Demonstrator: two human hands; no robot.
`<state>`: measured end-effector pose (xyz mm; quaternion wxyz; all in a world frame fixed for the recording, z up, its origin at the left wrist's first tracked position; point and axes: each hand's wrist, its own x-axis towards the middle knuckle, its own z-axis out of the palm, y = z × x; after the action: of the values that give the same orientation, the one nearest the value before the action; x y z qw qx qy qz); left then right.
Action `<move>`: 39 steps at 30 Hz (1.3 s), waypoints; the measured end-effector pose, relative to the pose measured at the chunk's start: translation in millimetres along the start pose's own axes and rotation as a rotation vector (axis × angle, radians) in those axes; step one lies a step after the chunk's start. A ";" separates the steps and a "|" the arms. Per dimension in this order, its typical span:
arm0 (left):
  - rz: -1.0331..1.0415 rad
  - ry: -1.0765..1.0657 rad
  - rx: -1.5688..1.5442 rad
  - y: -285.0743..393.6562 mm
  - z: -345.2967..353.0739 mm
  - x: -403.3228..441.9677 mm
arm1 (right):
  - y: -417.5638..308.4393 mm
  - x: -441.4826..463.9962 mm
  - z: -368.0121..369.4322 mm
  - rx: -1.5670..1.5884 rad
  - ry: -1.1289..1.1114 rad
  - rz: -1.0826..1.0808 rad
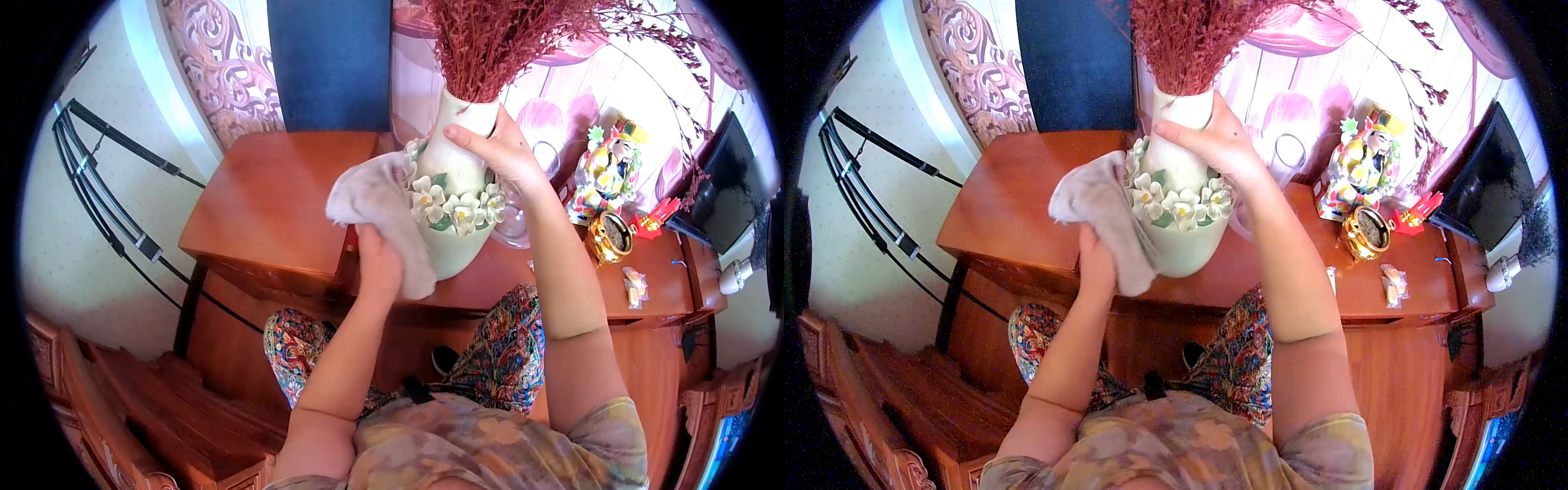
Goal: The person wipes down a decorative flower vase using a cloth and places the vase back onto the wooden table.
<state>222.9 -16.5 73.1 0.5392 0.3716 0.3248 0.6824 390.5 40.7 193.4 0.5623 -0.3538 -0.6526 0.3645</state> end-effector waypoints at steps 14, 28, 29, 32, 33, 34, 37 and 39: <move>0.165 0.000 0.096 -18.2 0.9 13.8 | 9.4 -1.8 -0.4 -0.042 0.097 -0.098; 0.869 -0.060 0.868 1.5 3.8 -8.8 | 3.9 -3.7 0.4 -0.076 0.080 -0.129; 0.822 -0.066 0.838 3.8 3.5 -12.4 | 4.9 -3.5 1.4 -0.077 0.109 -0.129; 0.893 -0.110 0.963 8.5 5.4 -7.0 | 7.2 -2.9 1.9 -0.090 0.126 -0.141; 0.923 -0.146 1.010 11.5 7.9 -4.1 | 5.6 -3.3 1.8 -0.090 0.125 -0.137; 0.916 -0.147 1.010 16.6 9.8 -2.1 | 1.5 -3.9 1.5 -0.078 0.100 -0.130; 0.771 -0.268 1.134 31.6 14.8 -5.9 | 6.3 -3.2 0.2 -0.083 0.095 -0.118; 0.738 -0.255 1.245 37.4 18.9 -9.1 | 14.7 0.0 0.3 -0.099 0.115 -0.133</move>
<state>221.9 -32.3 112.9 -0.0028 0.7707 0.4408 0.4600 391.0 47.8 180.5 0.6037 -0.3574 -0.6583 0.2726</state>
